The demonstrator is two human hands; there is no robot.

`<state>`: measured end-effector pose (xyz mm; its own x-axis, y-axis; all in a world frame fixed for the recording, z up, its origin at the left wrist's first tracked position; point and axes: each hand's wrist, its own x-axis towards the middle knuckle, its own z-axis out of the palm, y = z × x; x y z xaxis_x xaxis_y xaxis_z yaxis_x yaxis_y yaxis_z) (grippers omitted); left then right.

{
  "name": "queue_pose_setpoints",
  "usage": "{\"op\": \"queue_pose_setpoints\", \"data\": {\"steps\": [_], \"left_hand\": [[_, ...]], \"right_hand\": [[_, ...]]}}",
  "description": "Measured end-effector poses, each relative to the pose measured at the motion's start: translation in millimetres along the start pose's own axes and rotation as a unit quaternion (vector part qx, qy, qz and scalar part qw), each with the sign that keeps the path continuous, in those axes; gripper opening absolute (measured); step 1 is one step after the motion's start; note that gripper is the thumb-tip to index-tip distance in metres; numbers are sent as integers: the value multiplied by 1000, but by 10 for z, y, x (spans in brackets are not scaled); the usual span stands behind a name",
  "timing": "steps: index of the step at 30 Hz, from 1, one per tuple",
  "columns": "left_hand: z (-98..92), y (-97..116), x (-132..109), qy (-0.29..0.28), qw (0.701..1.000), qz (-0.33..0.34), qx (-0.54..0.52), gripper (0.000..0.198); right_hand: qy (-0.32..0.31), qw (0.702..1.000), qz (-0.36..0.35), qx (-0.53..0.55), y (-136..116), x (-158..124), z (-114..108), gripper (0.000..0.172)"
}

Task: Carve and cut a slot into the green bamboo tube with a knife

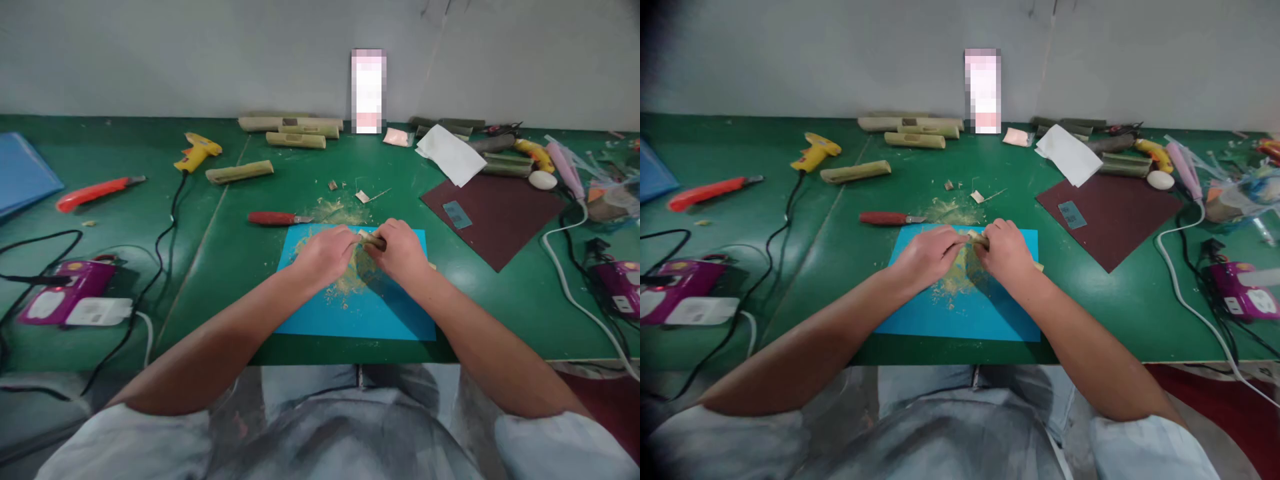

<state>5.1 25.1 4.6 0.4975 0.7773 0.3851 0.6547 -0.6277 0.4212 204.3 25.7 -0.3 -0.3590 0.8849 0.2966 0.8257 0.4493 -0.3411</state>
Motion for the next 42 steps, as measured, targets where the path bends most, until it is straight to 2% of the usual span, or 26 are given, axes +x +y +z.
{"op": "queue_pose_setpoints", "data": {"steps": [5, 30, 36, 42], "left_hand": [[1, 29, 23, -21, 999, -13, 45, 29], [-54, 55, 14, -51, 997, -40, 49, 23], [-52, 76, -9, -63, 994, -34, 85, 25], [-29, 39, 18, -33, 998, -18, 49, 25]], "right_hand": [[5, 1000, -6, 4, 2, 6, 11, 19], [-3, 1000, 10, 12, -20, -15, 5, 15], [-6, 1000, -1, 17, 2, -22, 28, 13], [9, 1000, -2, 10, 2, -17, 35, 18]]}}
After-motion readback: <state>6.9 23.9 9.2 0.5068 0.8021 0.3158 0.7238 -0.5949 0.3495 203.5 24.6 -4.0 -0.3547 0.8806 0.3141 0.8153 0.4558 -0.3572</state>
